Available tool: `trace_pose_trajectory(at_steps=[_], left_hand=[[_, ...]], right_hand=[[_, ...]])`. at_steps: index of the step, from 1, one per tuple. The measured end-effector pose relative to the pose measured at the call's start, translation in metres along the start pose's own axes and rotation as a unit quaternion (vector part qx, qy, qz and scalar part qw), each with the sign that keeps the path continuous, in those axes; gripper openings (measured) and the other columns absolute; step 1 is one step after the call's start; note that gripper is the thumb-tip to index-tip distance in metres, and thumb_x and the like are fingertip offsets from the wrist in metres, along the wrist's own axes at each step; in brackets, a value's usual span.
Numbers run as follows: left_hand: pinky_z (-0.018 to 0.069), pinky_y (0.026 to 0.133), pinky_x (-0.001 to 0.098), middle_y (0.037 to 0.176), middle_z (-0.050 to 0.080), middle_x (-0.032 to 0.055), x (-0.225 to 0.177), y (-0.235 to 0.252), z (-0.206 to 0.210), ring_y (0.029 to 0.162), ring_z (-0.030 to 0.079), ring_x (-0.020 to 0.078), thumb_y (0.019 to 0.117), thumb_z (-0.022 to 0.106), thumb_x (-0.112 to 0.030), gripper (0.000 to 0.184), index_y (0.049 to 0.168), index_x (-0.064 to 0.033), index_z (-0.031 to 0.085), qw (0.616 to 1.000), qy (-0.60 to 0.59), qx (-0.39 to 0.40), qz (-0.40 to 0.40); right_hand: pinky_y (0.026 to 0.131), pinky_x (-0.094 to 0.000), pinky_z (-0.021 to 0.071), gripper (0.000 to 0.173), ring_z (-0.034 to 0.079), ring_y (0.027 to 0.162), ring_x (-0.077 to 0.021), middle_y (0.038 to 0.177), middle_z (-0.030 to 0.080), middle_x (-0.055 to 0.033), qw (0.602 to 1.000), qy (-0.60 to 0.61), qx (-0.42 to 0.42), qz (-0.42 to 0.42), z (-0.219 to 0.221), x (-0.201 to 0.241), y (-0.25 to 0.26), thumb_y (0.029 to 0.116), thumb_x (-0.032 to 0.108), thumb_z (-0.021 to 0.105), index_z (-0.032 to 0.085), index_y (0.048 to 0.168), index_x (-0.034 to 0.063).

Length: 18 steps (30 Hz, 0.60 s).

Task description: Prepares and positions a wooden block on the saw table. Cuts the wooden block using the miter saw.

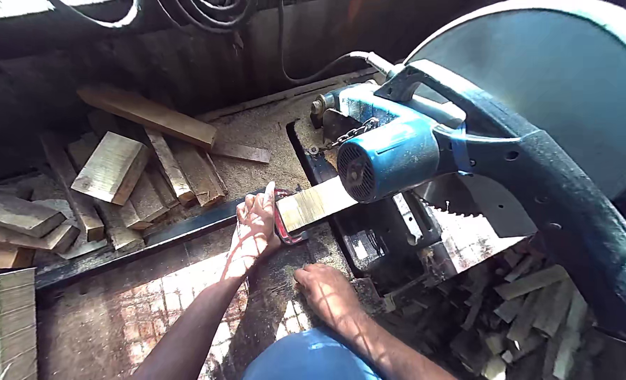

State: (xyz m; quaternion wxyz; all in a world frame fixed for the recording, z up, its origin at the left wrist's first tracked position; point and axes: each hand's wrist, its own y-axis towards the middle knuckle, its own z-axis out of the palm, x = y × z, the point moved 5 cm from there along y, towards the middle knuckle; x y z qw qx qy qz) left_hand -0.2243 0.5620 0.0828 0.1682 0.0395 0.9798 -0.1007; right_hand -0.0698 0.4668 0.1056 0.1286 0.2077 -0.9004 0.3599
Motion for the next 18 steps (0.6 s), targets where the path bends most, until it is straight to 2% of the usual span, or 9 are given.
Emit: trace_pose_trajectory(at_steps=[5,7,9,10,11,13,15,17,18], left_hand=[[0.0454,0.099,0.057,0.125,0.063,0.0153,-0.001,0.0,0.002,0.12,0.056,0.0374,0.0629,0.087,-0.039,0.124,0.164,-0.0133,0.021,0.999,0.0,-0.035,0.027],[0.0462,0.098,0.0581,0.125,0.064,0.0161,0.0,-0.002,0.002,0.12,0.057,0.038,0.0652,0.085,-0.039,0.12,0.164,-0.0147,0.022,0.999,0.001,-0.045,0.026],[0.0464,0.098,0.0627,0.128,0.062,0.0189,0.0,-0.002,0.001,0.121,0.057,0.0419,0.0662,0.086,-0.039,0.119,0.163,-0.0165,0.022,0.999,-0.006,-0.033,0.02],[0.0464,0.097,0.0639,0.128,0.062,0.0196,-0.001,0.0,0.001,0.12,0.057,0.043,0.0652,0.087,-0.043,0.12,0.163,-0.0165,0.022,0.999,-0.001,-0.03,0.022],[0.0463,0.095,0.0657,0.128,0.061,0.0216,-0.001,0.0,0.0,0.119,0.057,0.0447,0.0634,0.088,-0.044,0.123,0.163,-0.0155,0.023,0.999,0.0,-0.031,0.027],[0.0466,0.091,0.0685,0.125,0.061,0.0244,-0.001,-0.003,-0.001,0.115,0.058,0.0479,0.0617,0.089,-0.046,0.125,0.163,-0.0131,0.022,0.998,0.0,-0.042,0.045],[0.0453,0.091,0.0707,0.125,0.061,0.0274,-0.003,-0.005,-0.002,0.115,0.057,0.0512,0.0656,0.088,-0.042,0.12,0.162,-0.011,0.024,0.998,0.009,-0.045,0.05],[0.0439,0.092,0.0692,0.126,0.061,0.026,-0.002,-0.001,-0.002,0.116,0.056,0.0497,0.0665,0.085,-0.038,0.116,0.163,-0.0149,0.025,0.997,0.026,-0.056,0.04],[0.0439,0.091,0.0691,0.125,0.061,0.0256,-0.001,-0.001,-0.001,0.115,0.056,0.0496,0.0662,0.084,-0.038,0.115,0.163,-0.0174,0.025,0.996,0.033,-0.068,0.039]], right_hand=[[0.094,-0.0487,0.0544,0.024,0.067,0.111,-0.0309,0.112,0.071,-0.013,0.999,0.014,-0.023,-0.029,0.006,-0.003,0.0,0.1036,0.023,0.052,0.069,0.112,0.0088],[0.097,-0.0439,0.0546,0.027,0.066,0.114,-0.0248,0.12,0.07,-0.0072,0.994,0.064,-0.062,-0.066,0.008,-0.007,-0.004,0.1047,0.031,0.053,0.07,0.116,0.0138],[0.098,-0.0382,0.0568,0.029,0.067,0.115,-0.0158,0.123,0.07,-0.0006,0.973,0.126,-0.18,-0.068,-0.003,-0.02,-0.01,0.1038,0.039,0.057,0.074,0.117,0.0188],[0.099,-0.0372,0.0569,0.027,0.066,0.116,-0.0148,0.122,0.071,-0.0003,0.955,0.132,-0.259,-0.052,-0.015,-0.031,-0.013,0.1022,0.037,0.061,0.075,0.115,0.0181],[0.103,-0.0382,0.0543,0.026,0.064,0.121,-0.0174,0.125,0.069,-0.0025,0.938,0.12,-0.325,-0.032,-0.027,-0.045,-0.014,0.1011,0.032,0.063,0.074,0.118,0.0153],[0.112,-0.0432,0.0461,0.036,0.053,0.135,-0.0266,0.141,0.061,-0.0101,0.916,0.077,-0.394,0.026,-0.049,-0.075,-0.012,0.1016,0.026,0.061,0.065,0.133,0.0082],[0.117,-0.0452,0.0414,0.039,0.046,0.143,-0.0318,0.146,0.056,-0.0166,0.916,0.035,-0.392,0.085,-0.058,-0.097,-0.004,0.1004,0.02,0.06,0.061,0.135,0.0021],[0.111,-0.0432,0.0475,0.028,0.053,0.134,-0.0298,0.135,0.061,-0.0144,0.922,-0.01,-0.369,0.115,-0.063,-0.103,0.001,0.0955,0.013,0.061,0.067,0.121,0.0036],[0.108,-0.0432,0.0495,0.026,0.056,0.131,-0.0298,0.133,0.062,-0.0138,0.926,-0.027,-0.355,0.122,-0.062,-0.102,0.001,0.0949,0.011,0.061,0.068,0.119,0.0039]])
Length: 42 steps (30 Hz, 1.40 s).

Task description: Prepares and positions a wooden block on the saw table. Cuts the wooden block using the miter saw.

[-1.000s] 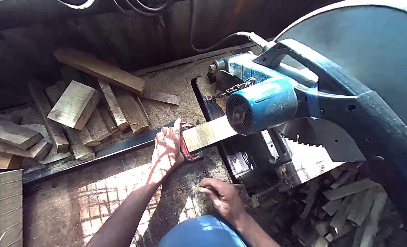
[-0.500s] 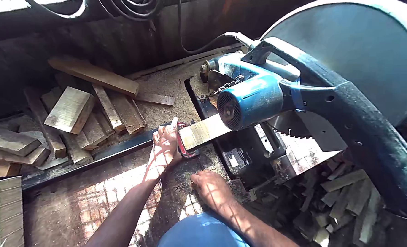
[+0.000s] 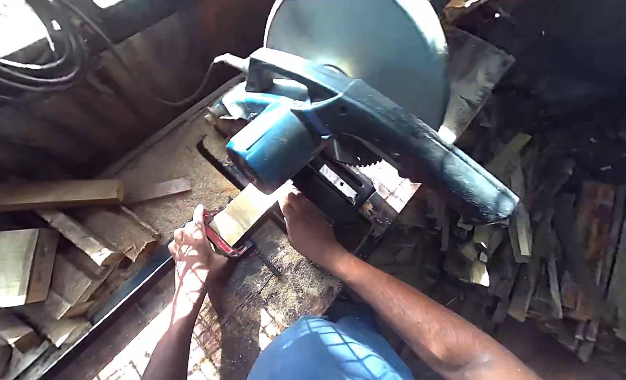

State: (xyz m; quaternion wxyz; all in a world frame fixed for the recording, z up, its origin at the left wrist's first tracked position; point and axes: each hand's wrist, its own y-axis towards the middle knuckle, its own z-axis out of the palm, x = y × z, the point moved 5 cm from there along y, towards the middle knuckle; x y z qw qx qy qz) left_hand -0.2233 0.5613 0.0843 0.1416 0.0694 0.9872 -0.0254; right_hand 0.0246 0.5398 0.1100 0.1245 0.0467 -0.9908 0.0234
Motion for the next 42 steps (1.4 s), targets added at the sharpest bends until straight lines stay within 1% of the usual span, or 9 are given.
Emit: trace_pose_trajectory(at_steps=[10,19,24,27,30,35,37,39,42], left_hand=[[0.0347,0.106,0.0682,0.144,0.055,0.0204,0.002,-0.028,-0.006,0.129,0.052,0.0448,0.0652,0.086,-0.038,0.117,0.163,-0.0199,0.025,0.995,-0.057,-0.062,-0.044],[0.0341,0.111,0.0595,0.143,0.059,0.0024,0.003,-0.027,-0.002,0.132,0.051,0.029,0.0715,0.084,-0.052,0.086,0.149,-0.0456,0.049,0.991,-0.105,-0.076,-0.024],[0.0374,0.106,0.063,0.139,0.062,0.0065,0.0,-0.03,-0.008,0.129,0.053,0.0332,0.0726,0.084,-0.05,0.082,0.148,-0.0377,0.054,0.989,-0.121,-0.082,-0.013],[0.0384,0.104,0.0625,0.14,0.062,0.0051,0.001,-0.032,-0.005,0.128,0.054,0.0317,0.0742,0.082,-0.051,0.08,0.148,-0.0368,0.053,0.989,-0.119,-0.082,-0.005],[0.0355,0.107,0.0625,0.142,0.061,0.0049,0.001,-0.033,-0.006,0.13,0.053,0.0313,0.0757,0.082,-0.047,0.08,0.149,-0.037,0.052,0.989,-0.126,-0.083,-0.007],[0.0353,0.107,0.0601,0.143,0.061,0.0038,0.004,-0.034,-0.004,0.13,0.053,0.0298,0.0742,0.082,-0.048,0.08,0.148,-0.0348,0.054,0.988,-0.131,-0.086,-0.007],[0.0345,0.108,0.0597,0.137,0.064,0.004,0.007,-0.028,0.0,0.127,0.054,0.0291,0.0746,0.081,-0.048,0.076,0.146,-0.0321,0.057,0.987,-0.131,-0.091,-0.006],[0.036,0.108,0.0579,0.135,0.065,0.0012,0.009,-0.026,0.003,0.125,0.055,0.0268,0.0747,0.08,-0.05,0.074,0.143,-0.0315,0.058,0.987,-0.126,-0.099,-0.01],[0.0356,0.107,0.057,0.133,0.065,0.0034,0.01,-0.026,0.004,0.124,0.055,0.0278,0.0749,0.08,-0.05,0.074,0.143,-0.0288,0.059,0.987,-0.122,-0.106,-0.011]], right_hand=[[0.098,-0.0469,0.0546,0.029,0.059,0.122,-0.0344,0.134,0.058,-0.0178,0.998,-0.002,0.051,0.02,0.007,0.01,-0.001,0.0956,0.006,0.058,0.065,0.123,-0.0004],[0.096,-0.0501,0.0556,0.034,0.06,0.122,-0.036,0.14,0.055,-0.0184,0.997,0.016,0.075,0.028,0.003,0.001,0.004,0.0951,0.014,0.064,0.064,0.126,0.0009],[0.118,-0.045,0.0417,0.044,0.048,0.143,-0.0284,0.149,0.055,-0.0135,0.991,0.098,-0.041,-0.077,0.001,0.013,-0.028,0.1007,0.021,0.059,0.058,0.142,0.0056],[0.106,-0.0418,0.0514,0.033,0.06,0.126,-0.0219,0.131,0.066,-0.0043,0.965,0.187,0.041,-0.182,0.017,0.048,-0.07,0.0967,0.021,0.066,0.069,0.128,0.015],[0.104,-0.0415,0.0508,0.038,0.06,0.124,-0.024,0.131,0.066,-0.0052,0.935,0.202,0.183,-0.225,0.041,0.067,-0.099,0.1019,0.034,0.057,0.064,0.135,0.017],[0.098,-0.0341,0.0541,0.03,0.065,0.11,-0.0174,0.112,0.07,-0.0051,0.931,0.293,0.13,-0.178,0.049,0.061,-0.1,0.1087,0.031,0.047,0.07,0.116,0.0132],[0.087,-0.029,0.0577,0.024,0.068,0.094,-0.0111,0.101,0.07,-0.0042,0.878,0.464,0.11,-0.05,0.048,0.048,-0.094,0.1068,0.023,0.053,0.071,0.109,0.0075],[0.072,-0.0346,0.061,0.022,0.068,0.075,-0.0169,0.094,0.069,-0.0097,0.747,0.649,0.083,0.114,0.052,0.034,-0.092,0.1064,0.013,0.049,0.067,0.109,0.0009],[0.072,-0.0389,0.061,0.03,0.069,0.074,-0.0221,0.103,0.07,-0.0165,0.608,0.751,0.068,0.249,0.061,0.018,-0.097,0.1108,0.013,0.037,0.063,0.118,-0.001]])
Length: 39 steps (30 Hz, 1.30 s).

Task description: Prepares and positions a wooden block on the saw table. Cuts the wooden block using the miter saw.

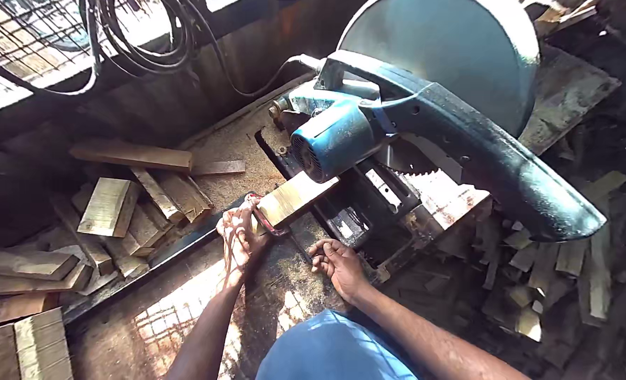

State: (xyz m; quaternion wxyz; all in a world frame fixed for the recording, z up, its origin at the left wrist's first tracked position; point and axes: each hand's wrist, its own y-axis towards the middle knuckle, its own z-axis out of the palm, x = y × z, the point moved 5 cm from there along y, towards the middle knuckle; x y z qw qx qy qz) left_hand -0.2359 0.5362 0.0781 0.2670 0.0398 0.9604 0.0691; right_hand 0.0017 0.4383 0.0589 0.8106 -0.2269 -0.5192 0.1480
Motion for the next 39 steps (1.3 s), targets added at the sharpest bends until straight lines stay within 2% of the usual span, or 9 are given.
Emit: trace_pose_trajectory(at_steps=[8,10,13,21,26,30,33,36,39], left_hand=[[0.0369,0.105,0.0566,0.127,0.067,0.0031,0.002,0.002,0.0,0.121,0.057,0.027,0.0757,0.079,-0.049,0.065,0.134,-0.0231,0.064,1.0,0.0,-0.004,0.01],[0.0376,0.106,0.0564,0.127,0.067,0.0021,0.001,0.002,-0.001,0.121,0.057,0.0264,0.0748,0.08,-0.048,0.065,0.133,-0.0235,0.064,1.0,0.004,-0.002,0.007],[0.0364,0.108,0.0555,0.128,0.066,0.0012,-0.002,0.0,-0.003,0.122,0.056,0.0252,0.0736,0.081,-0.049,0.064,0.13,-0.0233,0.065,1.0,0.006,0.003,0.002],[0.0393,0.108,0.0565,0.121,0.065,0.0093,-0.007,0.0,-0.009,0.119,0.058,0.0311,0.0727,0.081,-0.045,0.059,0.121,-0.0163,0.065,1.0,-0.003,0.01,-0.029],[0.0376,0.108,0.0538,0.12,0.065,0.0069,-0.005,0.0,-0.006,0.119,0.057,0.0283,0.0734,0.08,-0.046,0.056,0.119,-0.0176,0.066,1.0,-0.007,0.004,-0.026],[0.0377,0.108,0.0538,0.119,0.065,0.007,-0.004,0.001,-0.006,0.119,0.057,0.0284,0.0736,0.079,-0.044,0.053,0.118,-0.0171,0.067,0.999,-0.012,0.002,-0.036],[0.0379,0.109,0.0545,0.12,0.065,0.0068,-0.007,-0.003,-0.007,0.121,0.057,0.0288,0.075,0.079,-0.041,0.05,0.117,-0.0171,0.066,0.999,-0.013,0.0,-0.031],[0.0413,0.104,0.057,0.119,0.065,0.0074,-0.009,-0.008,-0.008,0.118,0.058,0.0291,0.0749,0.08,-0.042,0.051,0.117,-0.0183,0.066,1.0,-0.02,0.002,-0.022],[0.0409,0.104,0.0576,0.114,0.067,0.0076,-0.011,-0.007,-0.011,0.115,0.059,0.0294,0.0756,0.081,-0.039,0.048,0.116,-0.0166,0.066,0.999,-0.028,-0.005,-0.019]], right_hand=[[0.07,-0.0364,0.0642,0.026,0.073,0.072,-0.0203,0.101,0.074,-0.0113,0.972,-0.227,-0.061,-0.023,-0.003,0.009,0.0,0.1097,0.012,0.044,0.066,0.119,0.0029],[0.071,-0.0348,0.0618,0.023,0.069,0.074,-0.0143,0.095,0.071,-0.0048,0.917,-0.379,-0.094,-0.083,-0.006,0.015,-0.001,0.1061,0.016,0.052,0.072,0.116,0.0106],[0.083,-0.0385,0.0579,0.022,0.066,0.093,-0.0149,0.105,0.067,-0.0032,0.842,-0.505,-0.102,-0.16,-0.006,0.023,-0.002,0.1025,0.02,0.057,0.075,0.115,0.0177],[0.078,-0.0367,0.0659,0.018,0.075,0.083,-0.0182,0.105,0.073,-0.007,0.953,-0.293,-0.057,-0.046,0.006,0.017,-0.002,0.104,0.01,0.056,0.069,0.116,0.0077],[0.075,-0.0384,0.0668,0.017,0.076,0.08,-0.0228,0.1,0.074,-0.0118,0.971,-0.228,-0.058,-0.034,0.0,0.013,0.002,0.1039,0.005,0.054,0.066,0.114,0.0019],[0.07,-0.0397,0.0666,0.018,0.076,0.073,-0.0271,0.088,0.073,-0.0176,0.978,-0.186,-0.082,0.046,0.0,0.016,0.01,0.1014,-0.001,0.056,0.055,0.12,-0.0037],[0.065,-0.0359,0.066,0.015,0.075,0.067,-0.0201,0.081,0.074,-0.0102,0.933,-0.346,-0.076,0.057,-0.002,0.022,0.015,0.0989,0.009,0.065,0.061,0.111,0.0006],[0.078,-0.043,0.0574,0.012,0.065,0.083,-0.0187,0.09,0.067,-0.0042,0.822,-0.56,-0.073,-0.067,-0.005,0.04,0.01,0.0931,0.024,0.075,0.076,0.096,0.0123],[0.083,-0.0392,0.058,0.009,0.066,0.09,-0.0174,0.094,0.068,-0.0037,0.79,-0.588,-0.056,-0.164,-0.009,0.037,0.008,0.0925,0.023,0.076,0.078,0.092,0.0139]])
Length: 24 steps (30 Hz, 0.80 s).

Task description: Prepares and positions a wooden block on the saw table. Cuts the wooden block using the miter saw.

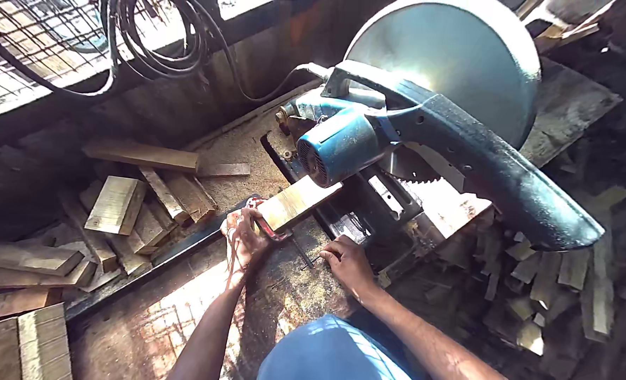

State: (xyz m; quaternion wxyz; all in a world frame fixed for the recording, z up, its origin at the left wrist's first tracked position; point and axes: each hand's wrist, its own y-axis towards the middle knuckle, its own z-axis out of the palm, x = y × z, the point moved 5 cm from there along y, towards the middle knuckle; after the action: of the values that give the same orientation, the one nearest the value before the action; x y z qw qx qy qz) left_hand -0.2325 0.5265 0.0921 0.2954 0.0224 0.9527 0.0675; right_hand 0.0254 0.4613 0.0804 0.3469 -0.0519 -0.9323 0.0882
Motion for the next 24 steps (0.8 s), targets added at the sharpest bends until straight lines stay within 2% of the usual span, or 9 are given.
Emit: trace_pose_trajectory(at_steps=[6,8,13,15,17,19,20,22,24], left_hand=[[0.0434,0.1,0.0565,0.108,0.066,0.007,-0.003,0.005,0.0,0.108,0.06,0.0294,0.0729,0.084,-0.037,0.051,0.115,-0.0154,0.066,1.0,-0.006,-0.006,0.002],[0.0451,0.099,0.0586,0.109,0.067,0.0101,-0.002,0.006,0.0,0.107,0.061,0.0321,0.0717,0.086,-0.028,0.051,0.116,-0.012,0.066,1.0,-0.015,-0.009,0.018],[0.0447,0.098,0.0608,0.108,0.066,0.0148,0.0,0.006,0.001,0.106,0.062,0.0355,0.0682,0.084,-0.029,0.054,0.115,-0.009,0.066,1.0,0.005,-0.019,0.022],[0.0459,0.098,0.0598,0.11,0.066,0.0165,-0.001,0.008,0.002,0.107,0.062,0.0363,0.0675,0.083,-0.029,0.054,0.114,-0.0078,0.067,0.999,0.01,-0.025,0.024],[0.0442,0.1,0.0581,0.111,0.066,0.0152,-0.001,0.008,0.002,0.109,0.061,0.0349,0.068,0.083,-0.028,0.052,0.113,-0.009,0.067,1.0,0.015,-0.021,0.009],[0.0432,0.102,0.0579,0.114,0.066,0.0145,-0.002,0.008,0.001,0.111,0.061,0.0345,0.0687,0.083,-0.027,0.051,0.114,-0.0096,0.068,1.0,0.022,-0.017,-0.003],[0.0435,0.103,0.0577,0.115,0.067,0.0142,-0.003,0.008,0.001,0.112,0.061,0.0341,0.0691,0.083,-0.027,0.05,0.113,-0.0101,0.068,1.0,0.024,-0.018,-0.005],[0.0438,0.102,0.0577,0.116,0.066,0.0144,-0.004,0.008,0.001,0.113,0.061,0.0346,0.0703,0.082,-0.028,0.048,0.113,-0.0104,0.068,0.999,0.025,-0.017,-0.01],[0.0439,0.103,0.0567,0.116,0.067,0.0145,-0.003,0.008,0.002,0.114,0.061,0.0344,0.0723,0.079,-0.028,0.045,0.112,-0.0109,0.069,0.999,0.029,-0.027,-0.011]], right_hand=[[0.089,-0.0454,0.0559,0.019,0.066,0.099,-0.0228,0.105,0.067,-0.0076,0.989,0.009,0.083,0.119,-0.001,0.009,-0.001,0.0988,0.025,0.065,0.074,0.099,0.0093],[0.09,-0.0479,0.0551,0.021,0.066,0.098,-0.0253,0.103,0.068,-0.0108,0.982,0.061,0.103,0.149,0.0,0.009,-0.002,0.0987,0.025,0.065,0.074,0.101,0.0067],[0.084,-0.0443,0.0542,0.024,0.067,0.091,-0.0223,0.094,0.069,-0.0093,0.971,0.106,0.144,0.158,0.013,0.021,-0.014,0.0991,0.029,0.061,0.073,0.097,0.0078],[0.091,-0.0377,0.0546,0.022,0.066,0.1,-0.0178,0.102,0.068,-0.0062,0.992,0.071,0.085,0.053,0.011,0.025,-0.015,0.0995,0.026,0.06,0.075,0.101,0.0099],[0.105,-0.0351,0.0511,0.025,0.062,0.12,-0.0184,0.12,0.069,-0.006,0.989,0.023,0.026,-0.145,0.016,0.038,-0.024,0.1002,0.02,0.058,0.073,0.118,0.013],[0.113,-0.0412,0.0445,0.036,0.056,0.133,-0.0241,0.133,0.066,-0.0074,0.957,-0.042,0.082,-0.276,0.025,0.057,-0.034,0.1013,0.015,0.05,0.065,0.134,0.0145],[0.111,-0.0448,0.0438,0.037,0.055,0.132,-0.0267,0.132,0.065,-0.0077,0.942,-0.089,0.12,-0.301,0.032,0.064,-0.037,0.1007,0.013,0.049,0.062,0.135,0.0143],[0.104,-0.0507,0.0452,0.028,0.06,0.117,-0.0298,0.118,0.066,-0.0092,0.919,-0.161,0.151,-0.326,0.045,0.072,-0.038,0.0966,0.006,0.055,0.062,0.123,0.0097],[0.107,-0.0565,0.0419,0.018,0.062,0.111,-0.0306,0.11,0.066,-0.0096,0.916,-0.168,0.186,-0.313,0.05,0.074,-0.033,0.095,0.01,0.061,0.063,0.113,0.0092]])
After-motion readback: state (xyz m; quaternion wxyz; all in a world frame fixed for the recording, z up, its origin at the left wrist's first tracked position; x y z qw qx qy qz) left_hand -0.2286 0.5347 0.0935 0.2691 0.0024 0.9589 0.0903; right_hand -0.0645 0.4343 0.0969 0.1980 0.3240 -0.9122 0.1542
